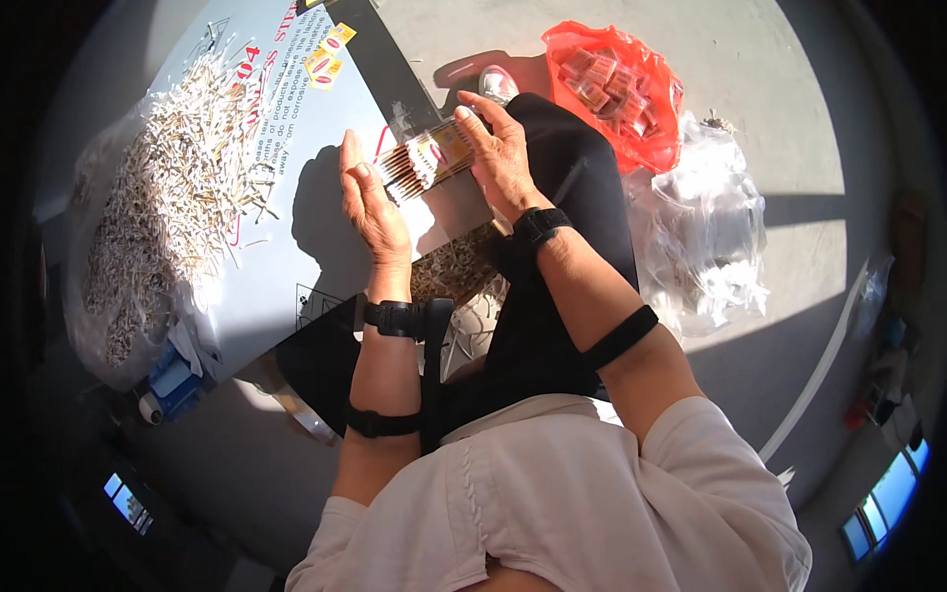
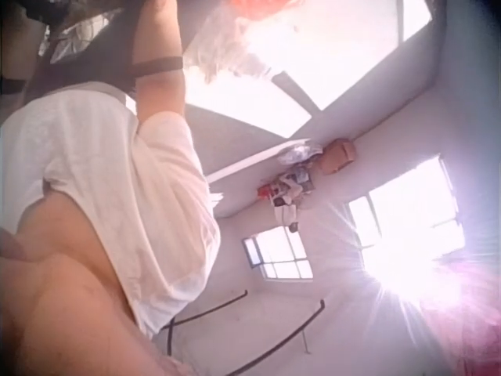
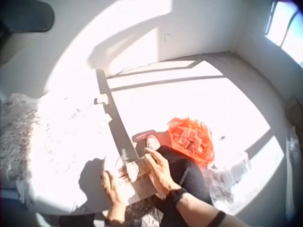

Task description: Packing bundles of cotton swabs into plastic containers.

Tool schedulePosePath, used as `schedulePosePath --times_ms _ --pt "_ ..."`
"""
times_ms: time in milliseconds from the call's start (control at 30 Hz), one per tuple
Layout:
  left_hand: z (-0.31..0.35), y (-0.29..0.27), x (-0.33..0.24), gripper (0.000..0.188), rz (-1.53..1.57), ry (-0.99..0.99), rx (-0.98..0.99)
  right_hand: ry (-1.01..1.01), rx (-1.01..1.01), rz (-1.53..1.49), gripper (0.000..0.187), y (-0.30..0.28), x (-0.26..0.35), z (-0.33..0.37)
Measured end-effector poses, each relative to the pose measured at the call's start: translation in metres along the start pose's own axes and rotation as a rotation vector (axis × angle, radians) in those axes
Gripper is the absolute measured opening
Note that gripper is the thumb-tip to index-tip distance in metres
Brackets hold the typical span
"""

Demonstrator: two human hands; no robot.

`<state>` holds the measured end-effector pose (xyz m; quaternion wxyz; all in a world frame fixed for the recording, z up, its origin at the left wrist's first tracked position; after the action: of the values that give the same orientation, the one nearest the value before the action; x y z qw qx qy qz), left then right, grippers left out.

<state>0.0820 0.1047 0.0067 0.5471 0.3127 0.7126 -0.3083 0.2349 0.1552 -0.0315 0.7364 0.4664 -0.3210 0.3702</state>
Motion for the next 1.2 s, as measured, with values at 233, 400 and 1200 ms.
schedulePosePath --times_ms 233,400,1200 --pt "0.006 0.009 -0.004 0.060 0.158 -0.082 -0.088 -0.025 -0.005 0.055 0.025 0.000 -0.004 -0.001" --pt "0.008 0.015 -0.008 0.061 0.208 -0.079 -0.070 -0.090 -0.002 0.061 0.025 0.002 -0.002 0.000" --pt "0.014 0.044 -0.007 0.064 0.341 -0.134 -0.048 -0.261 -0.039 0.403 0.026 0.003 0.002 0.002"
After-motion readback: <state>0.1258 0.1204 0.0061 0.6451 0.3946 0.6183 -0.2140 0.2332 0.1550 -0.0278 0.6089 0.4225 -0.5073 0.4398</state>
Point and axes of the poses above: each hand's wrist, its own z-axis away from the middle knuckle, its own y-axis out of the palm, x = y × z, the point moved 5 cm from there along -z, towards the middle knuckle, and after that the axes turned 13 degrees about -x, right-handed, at the moved point
